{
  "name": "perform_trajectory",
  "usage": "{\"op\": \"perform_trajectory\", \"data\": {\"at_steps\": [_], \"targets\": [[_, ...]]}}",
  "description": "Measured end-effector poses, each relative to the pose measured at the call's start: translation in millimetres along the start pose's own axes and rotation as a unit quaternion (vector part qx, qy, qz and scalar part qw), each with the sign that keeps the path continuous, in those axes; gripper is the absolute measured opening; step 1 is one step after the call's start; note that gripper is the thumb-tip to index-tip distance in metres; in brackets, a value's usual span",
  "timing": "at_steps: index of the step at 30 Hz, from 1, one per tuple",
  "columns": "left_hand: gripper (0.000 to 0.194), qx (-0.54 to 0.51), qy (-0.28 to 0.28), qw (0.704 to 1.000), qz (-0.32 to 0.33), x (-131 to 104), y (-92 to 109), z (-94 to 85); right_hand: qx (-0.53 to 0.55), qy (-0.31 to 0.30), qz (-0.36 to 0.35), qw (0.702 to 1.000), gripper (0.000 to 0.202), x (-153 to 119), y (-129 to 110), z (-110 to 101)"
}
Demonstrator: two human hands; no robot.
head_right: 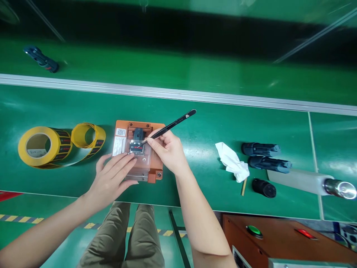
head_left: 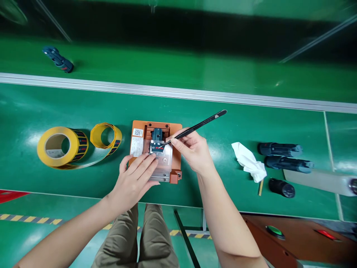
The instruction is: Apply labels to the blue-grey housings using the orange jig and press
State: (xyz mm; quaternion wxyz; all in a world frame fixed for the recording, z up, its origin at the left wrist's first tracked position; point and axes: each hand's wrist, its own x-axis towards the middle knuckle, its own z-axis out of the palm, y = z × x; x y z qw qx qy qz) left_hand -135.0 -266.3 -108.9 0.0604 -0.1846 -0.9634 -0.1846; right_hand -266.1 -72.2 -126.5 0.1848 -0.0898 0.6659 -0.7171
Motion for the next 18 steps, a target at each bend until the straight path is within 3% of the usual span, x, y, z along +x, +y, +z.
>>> {"op": "perform_trajectory", "data": {"at_steps": [12, 15, 18], "targets": [[0.070, 0.069, -0.108, 0.991, 0.022, 23.7, 0.2, -16.9, -0.043, -0.019, 0.019, 0.999, 0.022, 2.5, -8.2, 0.1], [0.075, 0.053, -0.109, 0.992, 0.026, 26.0, -0.5, -17.4, 0.010, 0.067, -0.002, 0.998, 0.020, 0.0, -10.3, -1.7], [0.084, -0.007, -0.045, 0.998, -0.034, 29.8, -10.2, -9.1, 0.015, 0.193, -0.040, 0.980, 0.016, -10.6, -7.7, -13.0]]}}
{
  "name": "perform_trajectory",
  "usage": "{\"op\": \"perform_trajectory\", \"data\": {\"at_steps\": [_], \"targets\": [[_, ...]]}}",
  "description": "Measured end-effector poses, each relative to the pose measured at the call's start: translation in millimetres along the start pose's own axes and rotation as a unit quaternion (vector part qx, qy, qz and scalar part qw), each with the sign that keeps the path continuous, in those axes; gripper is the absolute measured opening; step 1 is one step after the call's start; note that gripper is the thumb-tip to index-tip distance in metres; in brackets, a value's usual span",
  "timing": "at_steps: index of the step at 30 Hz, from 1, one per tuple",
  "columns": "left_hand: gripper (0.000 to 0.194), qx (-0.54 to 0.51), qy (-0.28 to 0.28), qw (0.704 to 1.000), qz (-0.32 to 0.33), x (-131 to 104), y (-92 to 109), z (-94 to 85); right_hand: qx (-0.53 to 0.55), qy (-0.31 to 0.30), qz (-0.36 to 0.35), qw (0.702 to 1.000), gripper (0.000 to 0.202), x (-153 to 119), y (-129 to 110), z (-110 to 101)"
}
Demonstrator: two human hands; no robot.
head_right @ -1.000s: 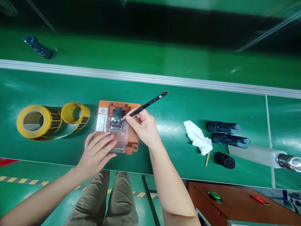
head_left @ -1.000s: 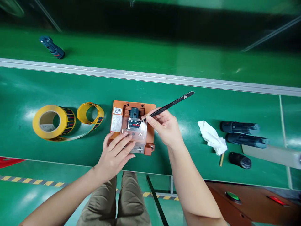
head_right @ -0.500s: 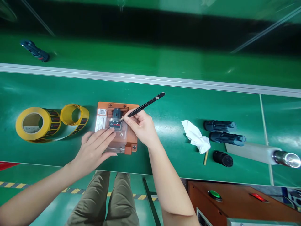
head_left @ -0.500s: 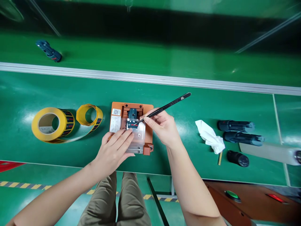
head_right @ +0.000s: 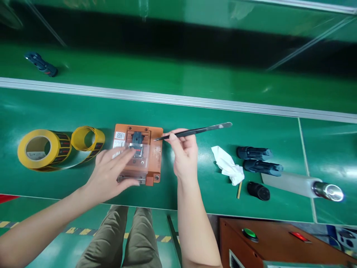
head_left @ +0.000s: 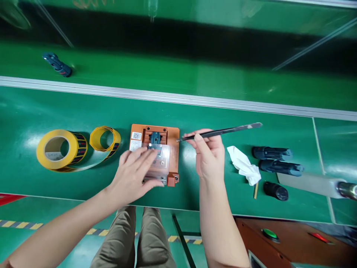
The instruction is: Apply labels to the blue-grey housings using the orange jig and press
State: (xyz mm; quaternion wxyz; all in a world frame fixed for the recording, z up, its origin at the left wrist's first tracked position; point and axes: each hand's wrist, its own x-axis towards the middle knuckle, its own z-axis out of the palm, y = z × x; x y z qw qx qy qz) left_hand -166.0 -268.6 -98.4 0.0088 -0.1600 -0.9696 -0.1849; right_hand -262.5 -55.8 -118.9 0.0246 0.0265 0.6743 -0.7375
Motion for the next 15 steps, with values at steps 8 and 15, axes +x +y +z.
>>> {"op": "perform_trajectory", "data": {"at_steps": [8, 15], "targets": [[0.081, -0.080, 0.186, 0.979, 0.010, -11.0, -7.9, 19.1, -0.420, 0.034, -0.065, 0.905, 0.035, -21.3, 61.1, -57.8], [0.030, -0.129, 0.140, 0.956, 0.222, -81.2, 14.4, 17.9, -0.545, 0.070, -0.133, 0.825, 0.044, -21.7, 73.3, -64.1]]}}
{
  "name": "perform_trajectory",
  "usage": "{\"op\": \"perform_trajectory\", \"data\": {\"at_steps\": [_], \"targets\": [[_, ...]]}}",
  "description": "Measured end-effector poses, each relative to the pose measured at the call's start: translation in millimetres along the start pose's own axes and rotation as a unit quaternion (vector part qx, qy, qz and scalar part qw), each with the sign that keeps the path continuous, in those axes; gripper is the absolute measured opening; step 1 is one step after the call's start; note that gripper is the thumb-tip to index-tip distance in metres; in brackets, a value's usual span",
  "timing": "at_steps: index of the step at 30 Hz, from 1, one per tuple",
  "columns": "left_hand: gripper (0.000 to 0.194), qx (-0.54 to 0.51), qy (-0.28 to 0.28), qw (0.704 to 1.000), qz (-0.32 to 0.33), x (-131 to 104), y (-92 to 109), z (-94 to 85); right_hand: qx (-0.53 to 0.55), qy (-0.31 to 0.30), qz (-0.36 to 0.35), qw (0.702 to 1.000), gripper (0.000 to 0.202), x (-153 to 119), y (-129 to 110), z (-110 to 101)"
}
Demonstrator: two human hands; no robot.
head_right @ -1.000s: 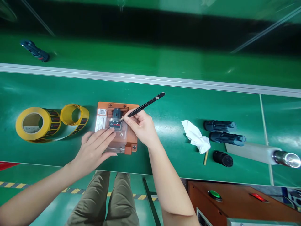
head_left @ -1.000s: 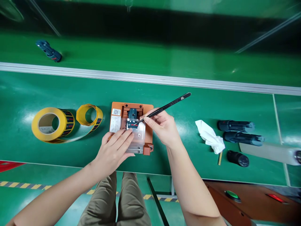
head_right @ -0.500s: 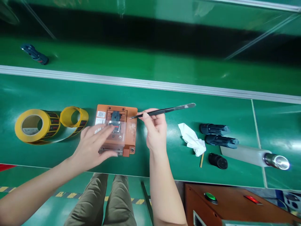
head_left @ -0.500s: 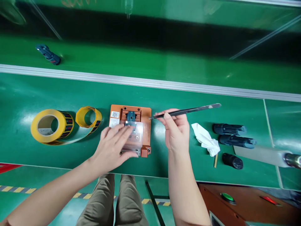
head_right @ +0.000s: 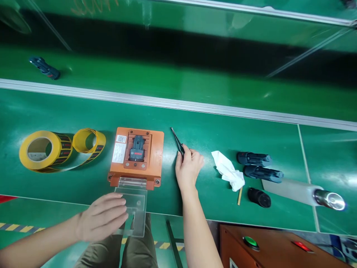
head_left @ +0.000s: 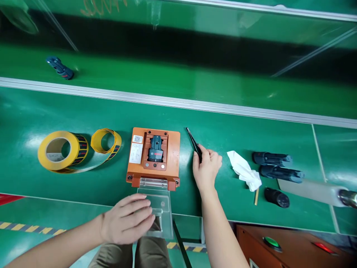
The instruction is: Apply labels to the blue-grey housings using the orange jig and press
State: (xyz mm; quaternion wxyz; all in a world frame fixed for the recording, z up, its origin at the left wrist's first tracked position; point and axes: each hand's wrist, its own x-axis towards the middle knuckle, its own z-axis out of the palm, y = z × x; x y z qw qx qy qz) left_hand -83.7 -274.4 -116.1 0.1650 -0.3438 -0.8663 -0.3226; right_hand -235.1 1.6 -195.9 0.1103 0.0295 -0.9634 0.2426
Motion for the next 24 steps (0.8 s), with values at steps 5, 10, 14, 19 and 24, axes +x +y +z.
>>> {"op": "perform_trajectory", "data": {"at_steps": [5, 10, 14, 19, 24], "targets": [[0.052, 0.080, -0.145, 0.985, -0.052, -31.7, 8.1, 13.1, 0.147, -0.126, -0.161, 0.968, 0.041, 5.3, -40.0, -24.3], [0.069, 0.055, 0.029, 0.979, -0.195, -20.8, -10.4, 27.4, 0.214, -0.253, -0.261, 0.907, 0.038, 13.0, -60.8, -14.8], [0.059, -0.025, 0.050, 0.964, -0.259, -1.7, -36.0, 32.5, 0.203, -0.260, -0.271, 0.904, 0.037, 16.5, -56.6, -1.6], [0.042, -0.040, 0.038, 0.970, -0.236, -2.5, -48.5, 29.4, 0.186, -0.246, -0.248, 0.919, 0.037, 21.3, -60.3, 2.2], [0.033, -0.044, 0.026, 0.973, -0.226, 6.0, -60.4, 23.5, 0.186, -0.253, -0.260, 0.913, 0.039, 24.1, -64.0, 1.3]]}}
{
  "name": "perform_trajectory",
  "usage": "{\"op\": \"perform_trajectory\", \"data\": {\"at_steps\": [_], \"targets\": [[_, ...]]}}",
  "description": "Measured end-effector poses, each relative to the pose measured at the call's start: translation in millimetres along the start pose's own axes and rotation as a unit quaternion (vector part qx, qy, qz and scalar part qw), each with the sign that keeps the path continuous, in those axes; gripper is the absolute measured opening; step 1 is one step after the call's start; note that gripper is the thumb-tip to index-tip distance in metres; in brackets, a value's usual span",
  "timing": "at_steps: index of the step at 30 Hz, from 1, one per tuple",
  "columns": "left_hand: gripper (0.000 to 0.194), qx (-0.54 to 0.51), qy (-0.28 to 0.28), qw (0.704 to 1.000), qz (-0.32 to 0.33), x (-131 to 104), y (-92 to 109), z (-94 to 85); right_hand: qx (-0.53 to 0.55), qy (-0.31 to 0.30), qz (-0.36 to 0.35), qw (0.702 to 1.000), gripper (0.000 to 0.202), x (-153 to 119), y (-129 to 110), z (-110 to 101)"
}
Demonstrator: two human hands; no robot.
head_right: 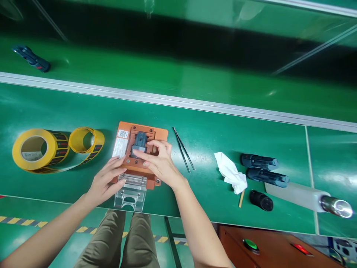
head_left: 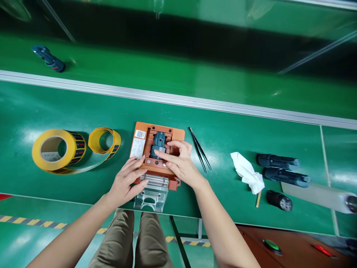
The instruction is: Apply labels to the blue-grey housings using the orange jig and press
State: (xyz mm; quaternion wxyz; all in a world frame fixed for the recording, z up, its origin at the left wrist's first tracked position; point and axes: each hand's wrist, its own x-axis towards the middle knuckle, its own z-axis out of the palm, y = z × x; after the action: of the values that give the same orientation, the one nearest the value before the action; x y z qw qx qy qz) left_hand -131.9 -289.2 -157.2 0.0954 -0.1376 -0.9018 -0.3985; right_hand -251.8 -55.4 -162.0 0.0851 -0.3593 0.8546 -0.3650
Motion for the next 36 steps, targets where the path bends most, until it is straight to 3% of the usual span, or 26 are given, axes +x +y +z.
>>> {"op": "perform_trajectory", "data": {"at_steps": [8, 12, 14, 17, 22, 25, 28, 32, 34, 36], "targets": [[0.038, -0.002, 0.014, 0.999, 0.030, 4.7, -9.7, 5.4, 0.001, 0.007, 0.033, 0.999, 0.034, 15.1, 2.6, -3.7], [0.038, 0.007, 0.025, 0.999, 0.035, 3.4, -10.7, 6.5, 0.051, 0.095, 0.108, 0.988, 0.039, 22.7, -3.4, -5.1], [0.036, 0.009, 0.026, 0.999, 0.034, 3.5, -11.0, 6.3, 0.045, 0.113, 0.131, 0.984, 0.046, 24.5, -11.0, -2.7], [0.032, 0.013, 0.015, 1.000, 0.022, 1.0, -11.6, 6.3, -0.010, 0.082, 0.142, 0.986, 0.058, 30.4, -25.9, 1.2], [0.031, 0.023, -0.016, 0.999, -0.033, -1.9, 1.0, -2.2, 0.004, 0.107, 0.157, 0.982, 0.046, 33.4, -64.7, -22.6], [0.036, 0.010, 0.025, 0.994, -0.108, 8.7, 37.0, -24.9, 0.101, 0.096, 0.181, 0.974, 0.050, 11.4, -101.8, -52.0], [0.046, -0.140, 0.089, 0.965, -0.203, 33.4, 95.0, -57.8, 0.144, 0.098, 0.136, 0.975, 0.049, -23.8, -141.3, -78.0], [0.049, -0.386, -0.022, 0.883, -0.265, 74.9, 171.0, -91.0, 0.170, 0.145, 0.081, 0.971, 0.048, -70.6, -182.3, -109.3], [0.046, -0.417, -0.052, 0.869, -0.260, 88.3, 203.3, -96.8, 0.226, 0.176, 0.099, 0.953, 0.051, -90.9, -195.7, -126.7], [0.043, -0.427, -0.033, 0.873, -0.235, 94.5, 233.5, -95.7, 0.312, 0.179, 0.128, 0.924, 0.048, -109.2, -205.4, -144.5]]}}
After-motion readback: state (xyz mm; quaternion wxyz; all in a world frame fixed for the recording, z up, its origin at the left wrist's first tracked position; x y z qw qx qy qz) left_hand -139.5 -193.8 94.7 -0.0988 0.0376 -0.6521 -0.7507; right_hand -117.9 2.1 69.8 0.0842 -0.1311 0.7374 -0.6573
